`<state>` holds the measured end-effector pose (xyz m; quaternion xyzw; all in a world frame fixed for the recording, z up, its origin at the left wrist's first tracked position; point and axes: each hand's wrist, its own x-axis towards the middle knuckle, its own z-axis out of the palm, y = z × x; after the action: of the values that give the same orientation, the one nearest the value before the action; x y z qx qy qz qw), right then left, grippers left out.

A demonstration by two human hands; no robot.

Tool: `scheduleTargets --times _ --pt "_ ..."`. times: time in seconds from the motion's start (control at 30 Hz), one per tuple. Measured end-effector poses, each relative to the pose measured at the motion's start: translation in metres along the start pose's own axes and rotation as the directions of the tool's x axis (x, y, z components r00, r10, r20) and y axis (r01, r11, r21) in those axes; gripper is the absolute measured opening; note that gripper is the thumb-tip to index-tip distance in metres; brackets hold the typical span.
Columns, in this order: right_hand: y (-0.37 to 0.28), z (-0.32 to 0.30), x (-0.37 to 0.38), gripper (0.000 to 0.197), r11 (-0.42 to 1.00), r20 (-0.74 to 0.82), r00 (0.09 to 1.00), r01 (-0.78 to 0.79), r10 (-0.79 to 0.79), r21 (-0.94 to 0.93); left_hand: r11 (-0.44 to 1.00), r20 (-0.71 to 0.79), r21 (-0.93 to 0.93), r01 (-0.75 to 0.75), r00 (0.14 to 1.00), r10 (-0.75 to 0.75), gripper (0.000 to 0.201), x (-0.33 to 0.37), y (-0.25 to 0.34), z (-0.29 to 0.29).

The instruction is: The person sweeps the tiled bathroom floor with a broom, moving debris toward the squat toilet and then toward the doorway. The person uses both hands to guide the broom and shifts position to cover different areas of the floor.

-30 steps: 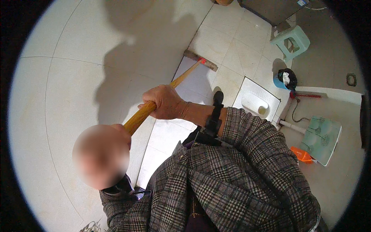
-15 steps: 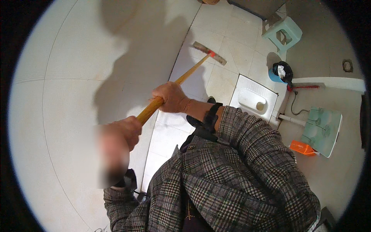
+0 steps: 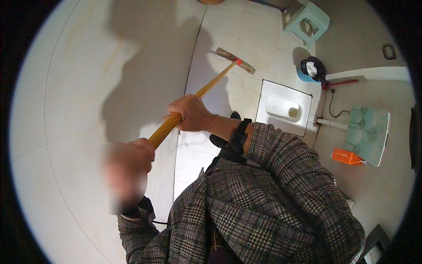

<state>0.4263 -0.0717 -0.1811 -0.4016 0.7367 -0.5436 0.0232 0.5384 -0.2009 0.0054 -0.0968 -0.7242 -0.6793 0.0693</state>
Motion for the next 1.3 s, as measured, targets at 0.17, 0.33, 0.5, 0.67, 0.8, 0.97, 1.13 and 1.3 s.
scheduleTargets --times 0.17,0.33,0.5,0.67,0.8,0.97,1.13,1.3 --pt "0.026 -0.029 0.006 0.029 0.998 0.024 0.999 0.046 -0.045 -0.031 0.978 0.169 -0.167 -0.126 0.973 0.155 0.050 0.037 -0.018 0.012" --pt "0.047 -0.049 0.016 0.021 0.997 -0.005 0.997 0.072 -0.072 -0.008 0.989 0.217 -0.101 -0.105 0.968 0.125 0.042 0.054 -0.025 0.012" --pt "0.116 -0.064 0.029 0.013 0.990 0.065 0.997 0.051 -0.043 -0.128 0.997 0.253 0.049 -0.065 0.966 0.051 0.031 0.089 -0.078 0.026" --pt "0.190 -0.123 0.040 0.013 0.977 0.100 0.992 -0.057 0.079 -0.204 0.999 0.341 0.050 -0.009 0.940 -0.009 0.023 0.150 -0.133 0.061" --pt "0.160 -0.140 0.030 0.016 0.990 -0.025 1.000 -0.020 0.017 -0.137 0.998 0.363 -0.011 -0.062 0.930 0.062 0.022 0.161 -0.103 0.062" --pt "0.097 -0.134 0.024 0.016 0.994 -0.161 0.983 -0.096 0.086 -0.054 0.941 0.384 -0.337 0.005 0.914 0.133 0.029 0.172 -0.052 0.052" --pt "0.147 -0.174 0.023 0.013 0.988 -0.241 0.967 -0.109 0.079 -0.112 0.992 0.391 -0.114 -0.060 0.915 0.100 0.027 0.204 -0.091 0.087" --pt "0.150 -0.183 0.011 0.011 0.970 -0.209 0.973 -0.142 0.099 -0.199 0.997 0.445 -0.042 -0.060 0.893 0.072 0.024 0.208 -0.080 0.109"
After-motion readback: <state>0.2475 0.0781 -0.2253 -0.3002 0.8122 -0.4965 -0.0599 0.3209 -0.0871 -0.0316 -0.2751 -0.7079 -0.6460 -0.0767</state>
